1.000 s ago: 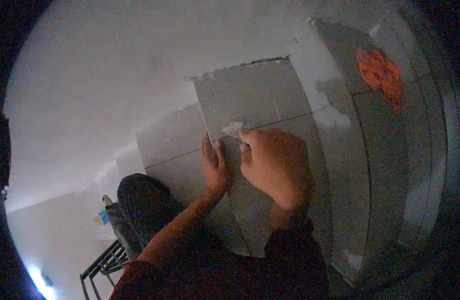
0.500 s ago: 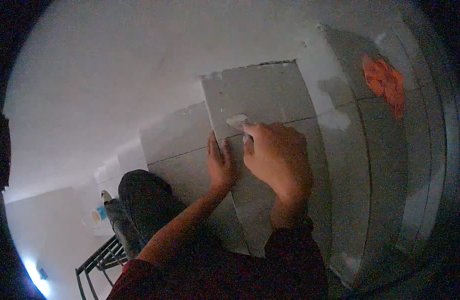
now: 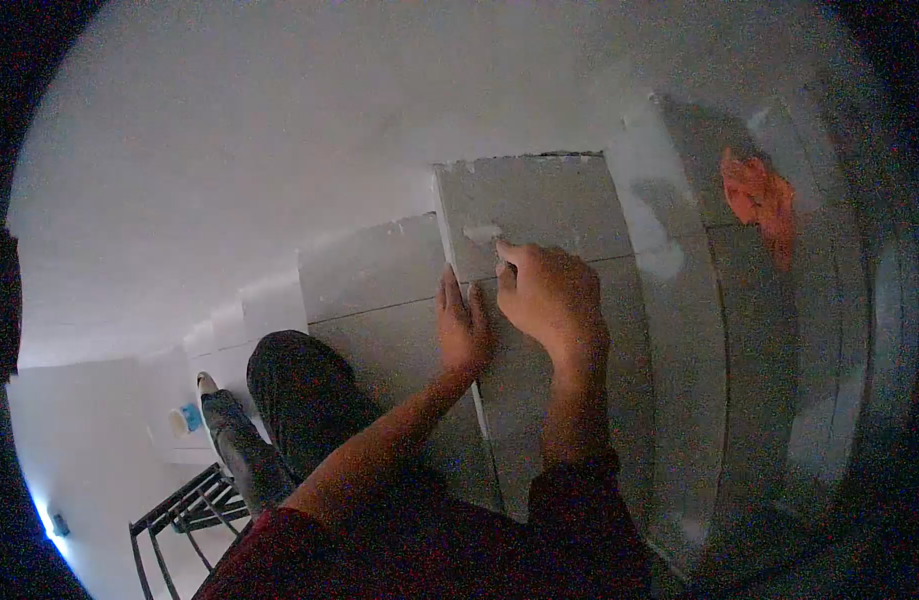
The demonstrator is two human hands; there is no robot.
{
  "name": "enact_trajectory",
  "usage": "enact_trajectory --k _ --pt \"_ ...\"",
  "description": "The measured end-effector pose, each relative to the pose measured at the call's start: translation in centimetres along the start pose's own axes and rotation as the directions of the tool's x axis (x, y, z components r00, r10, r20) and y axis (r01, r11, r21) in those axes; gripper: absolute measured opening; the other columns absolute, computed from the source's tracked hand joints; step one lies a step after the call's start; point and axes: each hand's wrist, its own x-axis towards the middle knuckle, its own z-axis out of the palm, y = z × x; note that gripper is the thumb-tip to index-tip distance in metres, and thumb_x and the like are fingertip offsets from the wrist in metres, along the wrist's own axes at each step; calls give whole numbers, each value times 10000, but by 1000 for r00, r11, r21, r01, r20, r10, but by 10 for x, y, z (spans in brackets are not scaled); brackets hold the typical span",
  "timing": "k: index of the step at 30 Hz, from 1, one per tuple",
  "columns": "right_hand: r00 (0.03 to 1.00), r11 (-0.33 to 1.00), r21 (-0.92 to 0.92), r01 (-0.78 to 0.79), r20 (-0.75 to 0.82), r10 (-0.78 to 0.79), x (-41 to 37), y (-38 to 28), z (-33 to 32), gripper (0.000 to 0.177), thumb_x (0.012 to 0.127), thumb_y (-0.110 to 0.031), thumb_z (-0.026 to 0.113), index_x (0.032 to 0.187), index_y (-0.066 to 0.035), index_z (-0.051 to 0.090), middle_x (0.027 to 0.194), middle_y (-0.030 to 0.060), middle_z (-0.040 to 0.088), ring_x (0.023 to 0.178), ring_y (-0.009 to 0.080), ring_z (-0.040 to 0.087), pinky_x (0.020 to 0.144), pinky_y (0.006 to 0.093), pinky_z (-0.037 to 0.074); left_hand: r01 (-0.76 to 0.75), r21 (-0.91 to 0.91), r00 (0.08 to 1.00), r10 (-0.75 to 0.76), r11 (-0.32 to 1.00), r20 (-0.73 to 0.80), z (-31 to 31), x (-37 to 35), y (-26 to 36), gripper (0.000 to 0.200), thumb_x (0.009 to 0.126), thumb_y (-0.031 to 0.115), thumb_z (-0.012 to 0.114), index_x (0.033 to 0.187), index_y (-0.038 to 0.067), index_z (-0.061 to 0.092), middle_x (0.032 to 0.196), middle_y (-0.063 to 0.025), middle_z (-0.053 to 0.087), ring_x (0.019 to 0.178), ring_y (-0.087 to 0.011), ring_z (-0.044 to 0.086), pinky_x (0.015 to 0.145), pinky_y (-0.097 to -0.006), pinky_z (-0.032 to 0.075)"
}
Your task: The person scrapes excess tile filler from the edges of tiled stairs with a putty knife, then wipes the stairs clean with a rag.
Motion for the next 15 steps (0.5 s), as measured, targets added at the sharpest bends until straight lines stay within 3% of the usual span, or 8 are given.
enact_trajectory --k 2,3,5,8,12,14,15 --pt "990 998 -50 -35 137 42 -4 -8 -14 363 937 -273 638 1268 -133 688 1100 189 711 1002 367 690 917 450 525 21 -3 1000 -21 1000 -11 -3 3 2 620 1066 319 422 1508 -91 280 1511 -341 343 1389 -494 369 1168 -492 310" --pt "990 998 -56 -36 132 43 1 -11 -12 363 937 -273 638 1268 -133 688 1100 189 711 1002 367 690 917 450 525 17 -10 1000 -17 1000 -12 -3 6 0 620 1066 319 422 1508 -91 280 1511 -341 343 1389 -494 369 1168 -492 310" --pt "987 992 16 -128 98 126 6 -12 0 364 940 -281 635 1270 -135 687 1096 197 710 1017 376 683 916 458 523 -32 -54 998 29 998 -52 -1 2 -3 619 1065 315 427 1512 -86 277 1515 -338 341 1402 -489 354 1168 -494 309" --pt "994 994 15 -105 0 105 -2 -12 5 359 920 -329 628 1210 -131 705 1078 201 713 1017 376 682 905 490 532 13 -34 1000 -14 999 -7 -8 2 5 619 1062 299 437 1516 -86 266 1517 -338 339 1403 -489 351 1168 -495 309" --pt "986 985 45 -167 3 167 16 -7 14 389 932 -343 620 1230 -104 693 1117 202 705 1044 394 669 931 479 522 24 -9 1000 -24 1000 -10 -7 2 5 623 1055 282 460 1524 -75 257 1525 -324 337 1404 -471 359 1170 -487 309" --pt "980 962 258 -89 -149 131 23 0 17 429 945 -357 622 1251 -61 672 1121 214 704 1061 402 667 940 457 513 2 -19 1000 -2 1000 -31 -6 4 4 623 1054 294 468 1526 -62 273 1534 -305 340 1397 -454 373 1168 -488 309" --pt "981 963 255 -92 -145 132 20 0 19 429 945 -357 622 1251 -61 672 1121 214 704 1061 402 667 940 457 513 6 -22 1000 -7 1000 -29 -8 1 0 623 1054 294 468 1526 -62 273 1534 -305 340 1397 -454 373 1168 -488 309"
